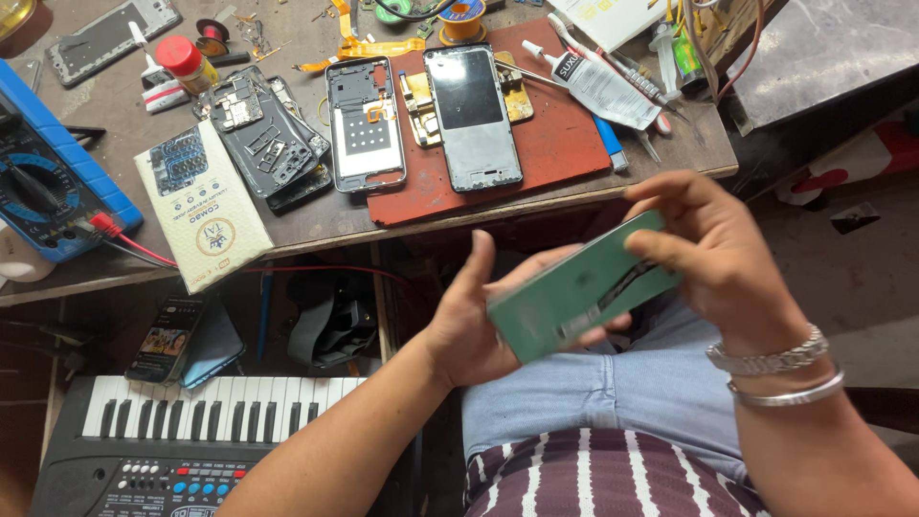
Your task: The person holds a replacement phone display assembly, peels protective film and adhesive backing from it, and aligns it with the disassembled phone frame. They then brush the frame with a toothbrush and use a screwdriver to work on the phone's internal components.
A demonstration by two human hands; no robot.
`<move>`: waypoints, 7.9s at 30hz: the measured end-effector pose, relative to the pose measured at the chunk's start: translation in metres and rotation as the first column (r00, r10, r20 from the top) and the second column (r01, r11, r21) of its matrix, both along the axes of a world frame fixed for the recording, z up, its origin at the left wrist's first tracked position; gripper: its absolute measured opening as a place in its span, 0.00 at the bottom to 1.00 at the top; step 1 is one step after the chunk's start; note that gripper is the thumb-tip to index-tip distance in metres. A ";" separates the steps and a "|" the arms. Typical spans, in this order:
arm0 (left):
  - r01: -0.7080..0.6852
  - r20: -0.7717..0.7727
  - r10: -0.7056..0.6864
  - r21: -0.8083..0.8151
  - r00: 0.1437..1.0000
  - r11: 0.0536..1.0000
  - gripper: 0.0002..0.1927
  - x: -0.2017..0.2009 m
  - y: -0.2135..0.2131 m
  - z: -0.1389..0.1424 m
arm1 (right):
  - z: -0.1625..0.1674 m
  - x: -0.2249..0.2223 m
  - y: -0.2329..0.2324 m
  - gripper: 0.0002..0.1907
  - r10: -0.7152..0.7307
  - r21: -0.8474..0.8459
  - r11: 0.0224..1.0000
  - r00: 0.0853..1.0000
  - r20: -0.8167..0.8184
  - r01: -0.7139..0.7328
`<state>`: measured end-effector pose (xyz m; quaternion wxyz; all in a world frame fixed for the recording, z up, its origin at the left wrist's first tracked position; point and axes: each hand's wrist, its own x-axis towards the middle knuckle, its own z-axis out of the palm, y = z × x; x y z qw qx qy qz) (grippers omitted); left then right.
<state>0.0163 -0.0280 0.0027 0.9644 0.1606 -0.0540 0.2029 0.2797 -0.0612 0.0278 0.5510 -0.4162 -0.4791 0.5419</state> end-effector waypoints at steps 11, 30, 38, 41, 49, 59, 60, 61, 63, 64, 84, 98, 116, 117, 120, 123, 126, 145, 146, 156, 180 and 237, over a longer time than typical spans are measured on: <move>-0.191 -0.147 0.239 0.279 0.960 0.941 0.46 0.000 0.004 -0.006 | 0.004 0.009 -0.025 0.35 0.094 -0.142 0.984 0.993 -0.076 -0.104; -0.401 -0.193 0.525 0.449 0.829 0.799 0.23 0.000 0.013 -0.020 | -0.014 0.006 -0.008 0.44 0.092 -0.211 0.940 0.796 -0.598 -0.267; -0.552 -0.259 0.846 0.662 0.466 0.507 0.15 -0.016 0.033 0.004 | 0.021 -0.020 0.048 0.48 0.252 0.005 0.911 0.549 -0.797 -0.412; -0.457 -0.222 0.952 0.838 0.212 0.297 0.15 -0.034 0.056 0.025 | 0.032 -0.020 0.070 0.50 0.232 -0.035 0.933 0.671 -0.704 -0.359; -0.122 -0.399 0.914 0.906 0.073 0.406 0.29 -0.047 0.104 0.051 | 0.033 -0.024 0.102 0.44 0.199 -0.134 0.937 0.810 -0.551 -0.322; -0.139 -0.477 0.875 0.864 0.084 0.485 0.34 -0.030 0.117 0.040 | 0.032 -0.026 0.113 0.42 0.196 -0.170 0.922 0.798 -0.570 -0.348; -0.141 -0.488 0.870 0.858 0.078 0.494 0.34 -0.029 0.119 0.039 | 0.033 -0.026 0.114 0.42 0.201 -0.166 0.921 0.797 -0.569 -0.351; -0.148 -0.492 0.867 0.854 0.080 0.498 0.35 -0.029 0.120 0.039 | 0.033 -0.026 0.114 0.42 0.205 -0.161 0.921 0.792 -0.575 -0.356; -0.165 -0.502 0.861 0.845 0.083 0.509 0.37 -0.028 0.122 0.040 | 0.032 -0.028 0.115 0.42 0.212 -0.154 0.919 0.782 -0.586 -0.364; -0.171 -0.547 0.833 0.816 0.083 0.552 0.37 -0.027 0.122 0.042 | 0.032 -0.028 0.115 0.42 0.215 -0.154 0.918 0.784 -0.582 -0.366; -0.454 -0.610 0.732 0.582 0.305 0.674 0.24 -0.019 0.120 0.051 | 0.042 -0.035 0.106 0.47 0.252 -0.092 0.923 0.768 -0.588 -0.373; -0.634 -0.491 0.647 0.223 0.583 0.741 0.30 -0.042 0.069 0.058 | 0.040 -0.035 0.080 0.48 0.216 -0.140 0.869 0.619 -0.755 -0.474; -0.645 -0.160 0.669 0.180 0.726 0.742 0.41 -0.040 0.041 0.064 | 0.061 -0.036 0.063 0.43 0.188 -0.129 0.867 0.556 -0.810 -0.481; -0.634 -0.147 0.658 0.182 0.739 0.752 0.39 -0.040 0.042 0.064 | 0.060 -0.032 0.059 0.41 0.159 -0.145 0.893 0.601 -0.783 -0.426; -0.626 -0.171 0.641 0.138 0.749 0.768 0.36 -0.039 0.044 0.062 | 0.059 -0.022 0.045 0.37 0.137 -0.086 0.898 0.461 -0.877 -0.431; -0.632 -0.145 0.649 0.146 0.747 0.761 0.34 -0.036 0.047 0.056 | 0.058 -0.020 0.031 0.38 0.081 -0.114 0.940 0.536 -0.840 -0.321; -0.619 -0.073 0.637 0.176 0.767 0.765 0.35 -0.034 0.051 0.046 | 0.061 -0.019 0.017 0.40 0.044 -0.143 0.970 0.720 -0.692 -0.197; -0.643 -0.055 0.717 0.399 0.695 0.654 0.35 -0.036 0.037 0.006 | 0.042 -0.045 -0.027 0.30 -0.056 0.396 0.916 0.998 -0.041 0.068; -0.639 -0.051 0.711 0.397 0.702 0.659 0.35 -0.036 0.035 0.008 | 0.041 -0.045 -0.029 0.31 -0.017 0.391 0.918 0.992 -0.121 0.064; -0.629 -0.057 0.734 0.475 0.676 0.616 0.37 -0.030 0.027 0.011 | 0.033 -0.033 -0.044 0.40 0.237 0.305 0.950 0.786 -0.571 -0.065; -0.659 -0.071 0.780 0.491 0.621 0.569 0.35 -0.031 0.027 0.014 | 0.021 -0.042 -0.042 0.45 0.183 0.159 0.979 0.905 -0.385 -0.130; -0.664 -0.088 0.755 0.418 0.650 0.620 0.40 -0.034 0.029 0.008 | 0.037 -0.029 -0.034 0.37 -0.026 0.314 0.945 0.981 -0.191 0.086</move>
